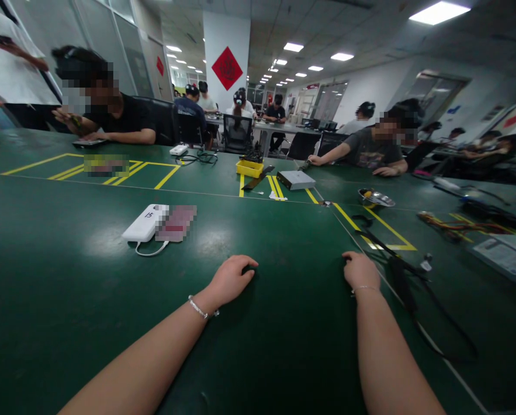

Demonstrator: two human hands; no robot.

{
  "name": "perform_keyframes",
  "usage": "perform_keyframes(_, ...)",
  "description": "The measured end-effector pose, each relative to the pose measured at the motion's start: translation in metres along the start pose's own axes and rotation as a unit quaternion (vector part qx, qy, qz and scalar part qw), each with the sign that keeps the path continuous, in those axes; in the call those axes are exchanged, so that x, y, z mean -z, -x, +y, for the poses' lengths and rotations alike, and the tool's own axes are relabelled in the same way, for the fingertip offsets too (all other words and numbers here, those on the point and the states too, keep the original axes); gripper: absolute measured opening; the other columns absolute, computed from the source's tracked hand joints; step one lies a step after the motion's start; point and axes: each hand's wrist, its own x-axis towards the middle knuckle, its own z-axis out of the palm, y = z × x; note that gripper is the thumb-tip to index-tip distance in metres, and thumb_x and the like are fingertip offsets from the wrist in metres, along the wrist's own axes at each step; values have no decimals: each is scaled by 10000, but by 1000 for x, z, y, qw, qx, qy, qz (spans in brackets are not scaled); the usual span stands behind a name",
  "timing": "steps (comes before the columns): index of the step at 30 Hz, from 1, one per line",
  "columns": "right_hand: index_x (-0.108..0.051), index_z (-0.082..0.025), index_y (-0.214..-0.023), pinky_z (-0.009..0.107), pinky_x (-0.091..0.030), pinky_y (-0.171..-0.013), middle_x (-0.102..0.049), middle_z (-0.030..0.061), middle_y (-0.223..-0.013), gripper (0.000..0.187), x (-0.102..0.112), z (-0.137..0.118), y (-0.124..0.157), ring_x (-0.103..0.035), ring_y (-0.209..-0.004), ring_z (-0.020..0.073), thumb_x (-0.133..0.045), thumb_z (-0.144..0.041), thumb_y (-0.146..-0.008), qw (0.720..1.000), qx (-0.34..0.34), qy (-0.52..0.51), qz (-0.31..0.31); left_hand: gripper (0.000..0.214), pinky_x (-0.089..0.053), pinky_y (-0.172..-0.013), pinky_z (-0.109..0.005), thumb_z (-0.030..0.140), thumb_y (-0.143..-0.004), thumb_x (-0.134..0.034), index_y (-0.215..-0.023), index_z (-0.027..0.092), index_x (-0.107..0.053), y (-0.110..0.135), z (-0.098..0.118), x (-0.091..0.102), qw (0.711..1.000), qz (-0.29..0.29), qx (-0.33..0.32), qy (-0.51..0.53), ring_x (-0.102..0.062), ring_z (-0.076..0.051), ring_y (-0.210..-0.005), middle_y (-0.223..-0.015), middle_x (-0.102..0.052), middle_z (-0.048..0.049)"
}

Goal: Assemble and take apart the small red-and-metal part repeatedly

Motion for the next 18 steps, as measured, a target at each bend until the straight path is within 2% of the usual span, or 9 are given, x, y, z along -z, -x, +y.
perform_keyframes(5,-561,-223,-1001,310,-400,-700,-585,67,-985,327,1,-4,2,-526,-870,204,-334,-205,-767,999,-9,-45,13,230,-359,-881,-328,214,-753,-457,-959,230,-559,0,2,2,1000,-3,7,6,-498,-168,-960,-999,-585,-9)
perform_keyframes(9,-561,-202,-1004,334,-402,-675,-579,92,-984,334,3,-15,7,-527,-856,224,-326,-199,-767,999,22,-21,28,229,-366,-861,-353,221,-753,-458,-954,233,-568,1,4,3,1000,-7,9,10,-506,-191,-949,-990,-591,-22)
perform_keyframes(12,-573,-169,-990,365,-403,-680,-569,123,-986,336,8,-34,16,-523,-857,243,-328,-169,-759,997,51,-6,56,220,-366,-853,-355,236,-756,-463,-948,238,-570,1,6,4,1000,-12,4,13,-509,-199,-949,-982,-598,-24)
perform_keyframes(13,-574,-163,-986,371,-404,-697,-569,122,-982,336,9,-43,21,-520,-866,241,-322,-164,-764,994,74,-18,72,218,-367,-848,-351,245,-758,-464,-949,237,-568,1,7,4,1000,-13,5,17,-512,-198,-945,-976,-601,-25)
perform_keyframes(15,-568,-159,-987,374,-403,-749,-571,107,-977,332,12,-68,36,-509,-900,227,-306,-164,-783,980,163,-66,96,227,-379,-822,-337,272,-769,-452,-968,232,-555,0,9,4,999,-7,15,33,-523,-193,-922,-951,-608,-28)
perform_keyframes(16,-561,-160,-992,371,-400,-778,-572,95,-978,329,13,-82,46,-501,-919,216,-299,-166,-793,965,224,-97,99,240,-389,-799,-328,290,-777,-442,-986,228,-543,0,10,4,999,-5,23,45,-532,-188,-898,-931,-610,-29)
perform_keyframes(18,-532,-156,-1038,365,-380,-838,-569,85,-995,332,12,-112,68,-483,-954,200,-295,-159,-806,918,353,-154,95,277,-408,-741,-306,324,-786,-427,-1030,220,-509,0,12,3,996,-6,39,81,-550,-175,-826,-878,-612,-26)
